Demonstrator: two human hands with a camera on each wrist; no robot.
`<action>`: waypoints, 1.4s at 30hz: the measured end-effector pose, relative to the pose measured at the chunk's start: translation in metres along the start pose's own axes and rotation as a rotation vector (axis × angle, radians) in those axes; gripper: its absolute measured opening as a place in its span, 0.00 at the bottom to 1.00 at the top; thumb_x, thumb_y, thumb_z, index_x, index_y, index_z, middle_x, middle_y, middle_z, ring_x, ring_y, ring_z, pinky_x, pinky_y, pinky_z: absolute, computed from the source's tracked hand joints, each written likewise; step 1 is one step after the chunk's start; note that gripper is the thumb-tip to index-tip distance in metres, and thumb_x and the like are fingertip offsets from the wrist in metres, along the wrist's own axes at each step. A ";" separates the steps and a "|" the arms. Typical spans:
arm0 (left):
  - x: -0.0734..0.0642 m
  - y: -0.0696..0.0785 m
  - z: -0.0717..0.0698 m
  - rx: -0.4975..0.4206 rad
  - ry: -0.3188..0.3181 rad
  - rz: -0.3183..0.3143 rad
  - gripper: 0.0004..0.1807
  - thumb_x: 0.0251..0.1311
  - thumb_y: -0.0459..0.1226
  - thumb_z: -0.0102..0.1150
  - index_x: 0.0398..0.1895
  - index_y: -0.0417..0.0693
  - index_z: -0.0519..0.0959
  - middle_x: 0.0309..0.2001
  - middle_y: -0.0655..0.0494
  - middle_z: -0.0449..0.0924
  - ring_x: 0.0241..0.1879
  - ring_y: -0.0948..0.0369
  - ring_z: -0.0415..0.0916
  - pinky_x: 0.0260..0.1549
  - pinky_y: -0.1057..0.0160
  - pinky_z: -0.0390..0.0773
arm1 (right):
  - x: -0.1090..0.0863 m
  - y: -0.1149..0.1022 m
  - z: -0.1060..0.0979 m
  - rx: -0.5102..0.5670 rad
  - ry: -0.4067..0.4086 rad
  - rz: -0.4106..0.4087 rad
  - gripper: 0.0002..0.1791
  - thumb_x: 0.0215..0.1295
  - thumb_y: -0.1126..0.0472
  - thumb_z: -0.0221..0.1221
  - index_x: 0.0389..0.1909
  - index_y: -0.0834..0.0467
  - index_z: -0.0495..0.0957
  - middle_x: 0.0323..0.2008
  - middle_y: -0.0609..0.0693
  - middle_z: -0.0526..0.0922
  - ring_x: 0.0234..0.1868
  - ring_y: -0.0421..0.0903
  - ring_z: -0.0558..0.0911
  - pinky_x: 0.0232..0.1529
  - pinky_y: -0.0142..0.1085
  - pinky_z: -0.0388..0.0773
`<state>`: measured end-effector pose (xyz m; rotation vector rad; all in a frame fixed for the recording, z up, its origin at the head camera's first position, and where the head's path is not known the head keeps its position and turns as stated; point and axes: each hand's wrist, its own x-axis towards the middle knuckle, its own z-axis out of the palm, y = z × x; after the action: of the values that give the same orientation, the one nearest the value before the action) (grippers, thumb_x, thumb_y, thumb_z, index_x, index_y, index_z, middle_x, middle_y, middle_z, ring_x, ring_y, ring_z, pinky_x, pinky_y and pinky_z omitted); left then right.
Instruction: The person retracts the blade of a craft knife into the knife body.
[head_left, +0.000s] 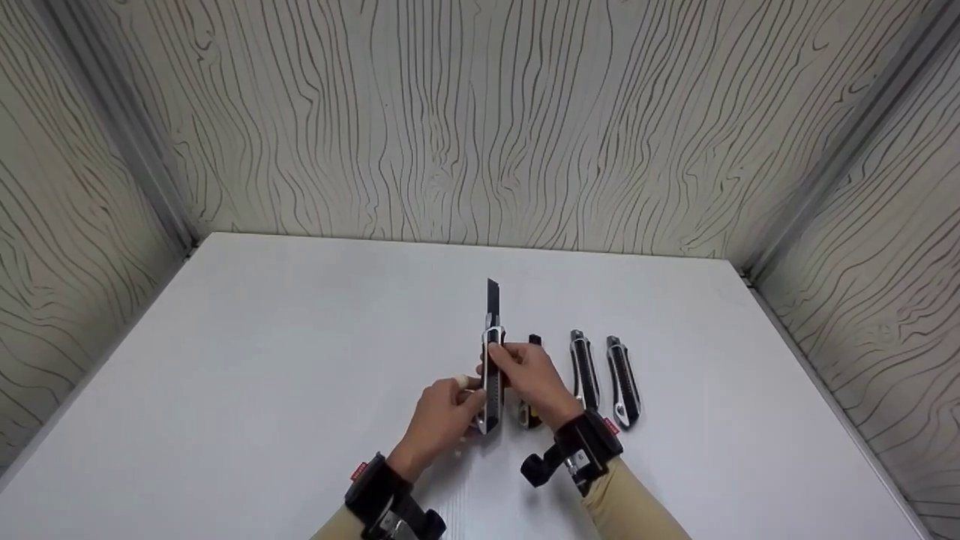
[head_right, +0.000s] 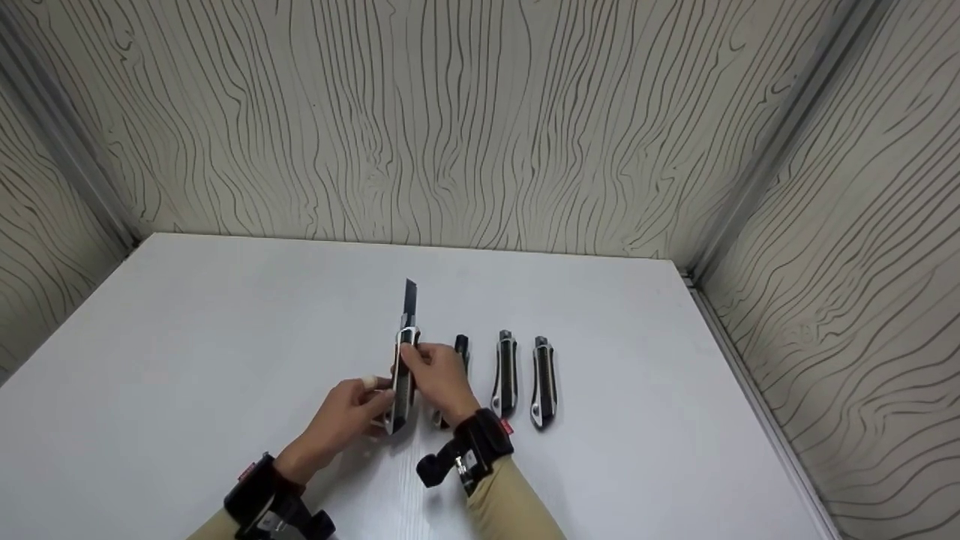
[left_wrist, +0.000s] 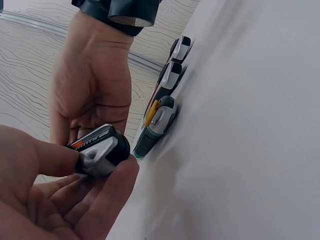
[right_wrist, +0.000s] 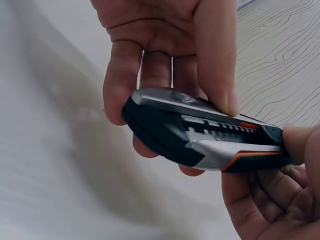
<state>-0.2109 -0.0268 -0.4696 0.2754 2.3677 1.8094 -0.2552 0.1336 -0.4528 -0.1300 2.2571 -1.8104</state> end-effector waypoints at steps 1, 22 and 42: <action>0.000 0.000 0.000 0.008 0.002 0.005 0.14 0.60 0.38 0.51 0.46 0.41 0.78 0.30 0.51 0.84 0.23 0.61 0.79 0.23 0.59 0.80 | 0.000 0.000 0.000 0.002 -0.003 -0.008 0.23 0.65 0.45 0.50 0.43 0.63 0.77 0.38 0.56 0.84 0.35 0.46 0.83 0.43 0.35 0.77; 0.001 -0.003 0.001 0.008 -0.003 0.009 0.14 0.60 0.38 0.52 0.45 0.40 0.78 0.30 0.51 0.84 0.22 0.62 0.79 0.21 0.64 0.80 | -0.002 0.003 -0.002 0.050 -0.052 0.001 0.20 0.65 0.49 0.52 0.46 0.62 0.75 0.40 0.55 0.84 0.41 0.46 0.83 0.48 0.36 0.77; 0.001 -0.005 0.000 0.051 0.011 0.019 0.14 0.60 0.38 0.50 0.45 0.40 0.78 0.29 0.53 0.84 0.21 0.62 0.79 0.19 0.65 0.78 | -0.004 0.004 -0.002 0.062 -0.094 -0.022 0.21 0.65 0.53 0.52 0.49 0.65 0.72 0.44 0.58 0.82 0.44 0.48 0.82 0.52 0.38 0.75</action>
<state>-0.2118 -0.0275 -0.4741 0.2961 2.4294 1.7660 -0.2516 0.1375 -0.4558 -0.2253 2.1411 -1.8435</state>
